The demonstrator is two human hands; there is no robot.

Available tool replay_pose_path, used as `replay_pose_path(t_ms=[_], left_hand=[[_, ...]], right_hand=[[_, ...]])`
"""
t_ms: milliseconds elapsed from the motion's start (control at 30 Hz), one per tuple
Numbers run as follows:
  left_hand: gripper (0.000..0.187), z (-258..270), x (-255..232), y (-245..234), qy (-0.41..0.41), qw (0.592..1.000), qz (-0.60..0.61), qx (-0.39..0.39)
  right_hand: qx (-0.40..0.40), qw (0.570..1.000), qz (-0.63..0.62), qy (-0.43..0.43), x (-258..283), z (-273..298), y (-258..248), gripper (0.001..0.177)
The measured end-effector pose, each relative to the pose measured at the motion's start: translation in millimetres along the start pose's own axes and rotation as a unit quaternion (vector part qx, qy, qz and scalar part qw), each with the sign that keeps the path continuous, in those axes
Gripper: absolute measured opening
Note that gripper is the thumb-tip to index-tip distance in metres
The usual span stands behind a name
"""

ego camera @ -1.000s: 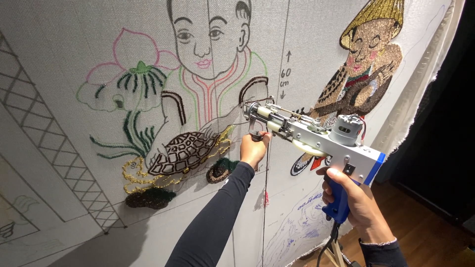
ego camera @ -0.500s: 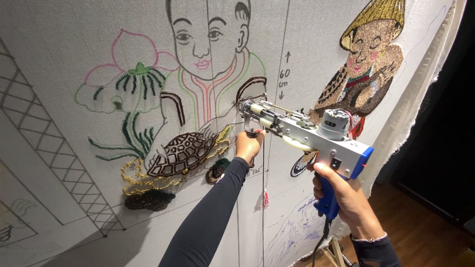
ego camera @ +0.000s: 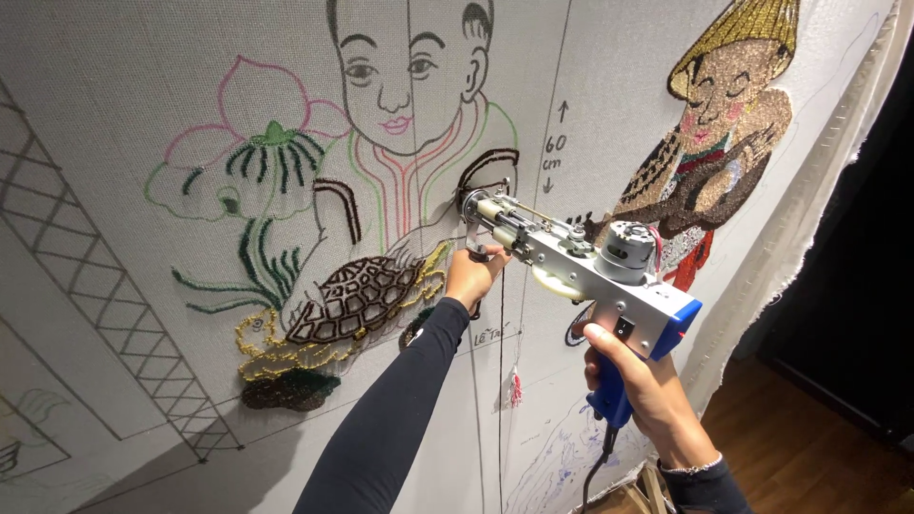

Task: Using a tufting gun to add yarn to a rug backing with a character design.

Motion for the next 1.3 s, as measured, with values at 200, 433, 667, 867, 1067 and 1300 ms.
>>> replay_pose_path(t_ms=[200, 433, 667, 867, 1067, 1300], left_hand=[[0.014, -19, 17, 2, 0.039, 0.996, 0.076, 0.036], [0.008, -11, 5, -1, 0.01, 0.998, 0.066, 0.019], [0.01, -11, -6, -5, 0.025, 0.998, 0.05, 0.007], [0.015, -25, 8, -8, 0.039, 0.998, 0.039, 0.017], [0.011, -10, -12, -12, 0.033, 0.999, 0.011, 0.007], [0.023, -7, -15, -15, 0.022, 0.999, -0.025, -0.014]], right_hand=[[0.009, 0.996, -0.076, -0.035, 4, -1, 9, 0.024], [0.007, 0.997, -0.076, -0.032, -1, -3, 12, 0.024], [-0.004, 0.997, -0.068, -0.033, -4, -8, 15, 0.027], [-0.013, 0.997, -0.078, -0.021, -7, -7, 19, 0.029], [-0.024, 0.996, -0.087, -0.014, -9, -7, 21, 0.03], [-0.016, 0.996, -0.09, 0.005, -14, -8, 18, 0.034]])
Point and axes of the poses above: each hand's wrist, its own z-axis away from the middle knuckle, its own y-axis out of the palm, x = y × z, the point moved 3 cm from there along -z, towards the middle knuckle, and after that the axes turned 5 degrees about -y, right-handed, at the moved point
